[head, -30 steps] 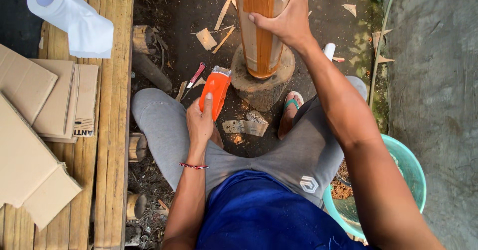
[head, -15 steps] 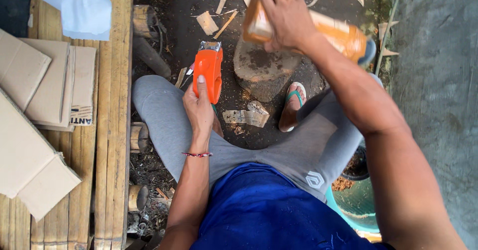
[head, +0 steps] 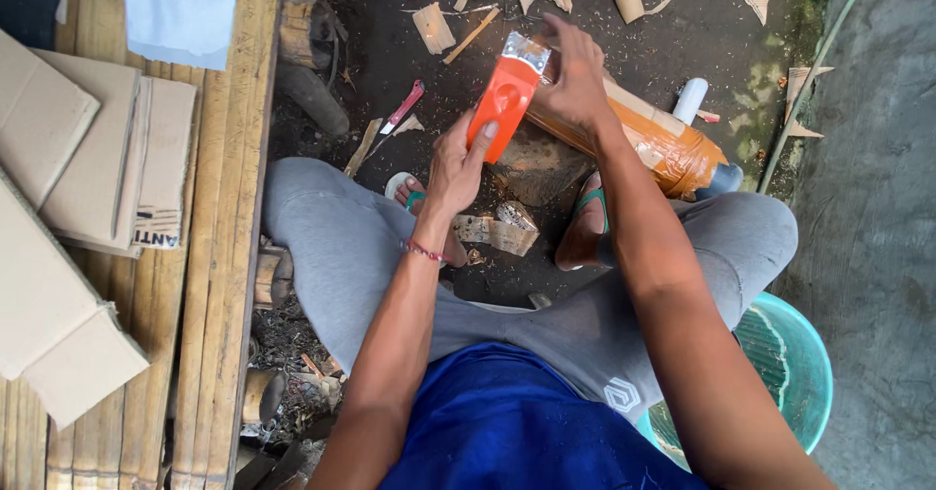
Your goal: The person cuts a piece of cardboard with a utility knife, folds it around a cylindrical wooden object, and secures it with orange packing tape. They trim excess tape and cardboard edges to complete the wrapping.
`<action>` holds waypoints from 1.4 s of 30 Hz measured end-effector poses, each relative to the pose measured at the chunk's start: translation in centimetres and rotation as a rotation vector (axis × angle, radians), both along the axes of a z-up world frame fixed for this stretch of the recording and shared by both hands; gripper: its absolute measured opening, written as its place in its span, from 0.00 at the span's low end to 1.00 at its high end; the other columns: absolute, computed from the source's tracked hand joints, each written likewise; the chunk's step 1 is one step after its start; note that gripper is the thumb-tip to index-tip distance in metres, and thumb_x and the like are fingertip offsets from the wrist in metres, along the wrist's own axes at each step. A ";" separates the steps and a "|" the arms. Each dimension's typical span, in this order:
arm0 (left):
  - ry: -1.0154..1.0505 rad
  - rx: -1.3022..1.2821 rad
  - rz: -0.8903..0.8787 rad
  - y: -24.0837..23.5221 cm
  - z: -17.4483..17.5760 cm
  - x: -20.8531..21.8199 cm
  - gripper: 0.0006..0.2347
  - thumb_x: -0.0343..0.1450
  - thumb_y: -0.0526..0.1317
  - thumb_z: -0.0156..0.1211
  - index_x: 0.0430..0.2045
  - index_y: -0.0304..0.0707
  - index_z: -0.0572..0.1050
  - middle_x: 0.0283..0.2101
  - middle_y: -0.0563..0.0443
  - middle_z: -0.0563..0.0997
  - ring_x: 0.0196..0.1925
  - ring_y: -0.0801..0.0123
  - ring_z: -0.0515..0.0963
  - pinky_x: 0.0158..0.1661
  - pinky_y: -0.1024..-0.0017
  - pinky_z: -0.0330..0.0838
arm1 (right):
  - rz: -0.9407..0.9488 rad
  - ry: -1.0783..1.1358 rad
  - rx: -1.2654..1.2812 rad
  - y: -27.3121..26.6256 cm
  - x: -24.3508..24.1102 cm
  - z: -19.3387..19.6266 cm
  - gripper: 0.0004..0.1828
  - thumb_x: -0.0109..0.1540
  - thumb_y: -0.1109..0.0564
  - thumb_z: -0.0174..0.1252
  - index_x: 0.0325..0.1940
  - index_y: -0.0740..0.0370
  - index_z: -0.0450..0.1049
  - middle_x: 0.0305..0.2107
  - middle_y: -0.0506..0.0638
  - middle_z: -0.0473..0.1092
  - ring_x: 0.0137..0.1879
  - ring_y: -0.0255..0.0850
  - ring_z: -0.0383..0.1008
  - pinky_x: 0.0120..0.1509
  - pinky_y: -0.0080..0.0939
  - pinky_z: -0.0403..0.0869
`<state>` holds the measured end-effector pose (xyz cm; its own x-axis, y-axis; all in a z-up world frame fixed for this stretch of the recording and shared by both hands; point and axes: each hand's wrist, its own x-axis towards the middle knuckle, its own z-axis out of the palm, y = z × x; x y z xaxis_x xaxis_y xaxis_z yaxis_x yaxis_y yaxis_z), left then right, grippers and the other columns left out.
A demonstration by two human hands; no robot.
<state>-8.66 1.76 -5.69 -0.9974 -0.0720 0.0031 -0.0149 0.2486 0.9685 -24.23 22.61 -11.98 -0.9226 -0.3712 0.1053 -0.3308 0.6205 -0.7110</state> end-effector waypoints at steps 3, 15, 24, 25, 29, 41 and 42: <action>0.011 0.053 -0.068 0.2 -1.8 -1.8 0.18 0.79 0.51 0.50 0.52 0.34 0.74 0.42 0.44 0.84 0.40 0.66 0.82 0.44 0.67 0.74 | 0.021 -0.358 -0.521 1.5 -1.3 0.0 0.33 0.62 0.41 0.60 0.66 0.61 0.70 0.54 0.52 0.73 0.62 0.41 0.70 0.67 0.41 0.71; -0.063 0.096 -0.098 0.1 -5.3 -3.1 0.20 0.79 0.51 0.51 0.60 0.38 0.73 0.50 0.43 0.85 0.51 0.68 0.82 0.52 0.68 0.75 | 0.088 -0.871 -0.695 1.2 -3.3 2.6 0.17 0.64 0.47 0.67 0.43 0.65 0.81 0.38 0.51 0.79 0.42 0.36 0.77 0.54 0.37 0.74; -0.029 -0.154 -0.066 0.4 -5.5 -2.4 0.21 0.79 0.55 0.44 0.62 0.45 0.71 0.40 0.47 0.87 0.37 0.61 0.83 0.60 0.59 0.63 | 0.059 -0.887 -0.609 0.6 -4.6 0.9 0.07 0.63 0.61 0.65 0.44 0.66 0.81 0.35 0.50 0.80 0.37 0.33 0.79 0.45 0.33 0.78; -0.058 -0.139 -0.066 0.5 -5.4 -2.4 0.21 0.79 0.56 0.43 0.62 0.46 0.71 0.38 0.47 0.87 0.35 0.61 0.82 0.59 0.60 0.64 | 0.063 -0.858 -0.596 0.6 -4.7 0.8 0.07 0.63 0.63 0.65 0.44 0.66 0.81 0.35 0.50 0.80 0.37 0.33 0.79 0.45 0.33 0.78; -0.038 -0.147 -0.029 0.8 -4.6 -1.4 0.22 0.80 0.56 0.42 0.64 0.45 0.70 0.40 0.45 0.85 0.36 0.58 0.80 0.58 0.61 0.64 | 0.078 -0.893 -0.654 0.6 -4.4 0.5 0.04 0.66 0.62 0.63 0.43 0.65 0.81 0.34 0.50 0.79 0.34 0.32 0.76 0.42 0.33 0.77; -0.199 -0.124 0.120 1.7 -4.2 6.1 0.21 0.79 0.54 0.44 0.57 0.38 0.73 0.42 0.39 0.83 0.43 0.52 0.83 0.47 0.59 0.70 | -0.117 -0.462 -0.450 -1.9 -3.4 -1.4 0.08 0.71 0.56 0.59 0.39 0.61 0.77 0.29 0.42 0.74 0.33 0.27 0.68 0.39 0.31 0.70; -0.198 -0.110 0.134 1.7 -4.4 5.9 0.22 0.78 0.54 0.44 0.57 0.38 0.73 0.41 0.39 0.84 0.43 0.53 0.84 0.47 0.58 0.70 | -0.137 -0.440 -0.390 -2.1 -3.4 -1.4 0.08 0.71 0.55 0.59 0.39 0.60 0.78 0.28 0.42 0.74 0.32 0.27 0.67 0.38 0.31 0.69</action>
<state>-2.75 3.47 -10.07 -0.9610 -0.2135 -0.1761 -0.2413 0.3351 0.9108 -27.66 20.53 -13.38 -0.9472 -0.2564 -0.1927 0.1107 0.3025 -0.9467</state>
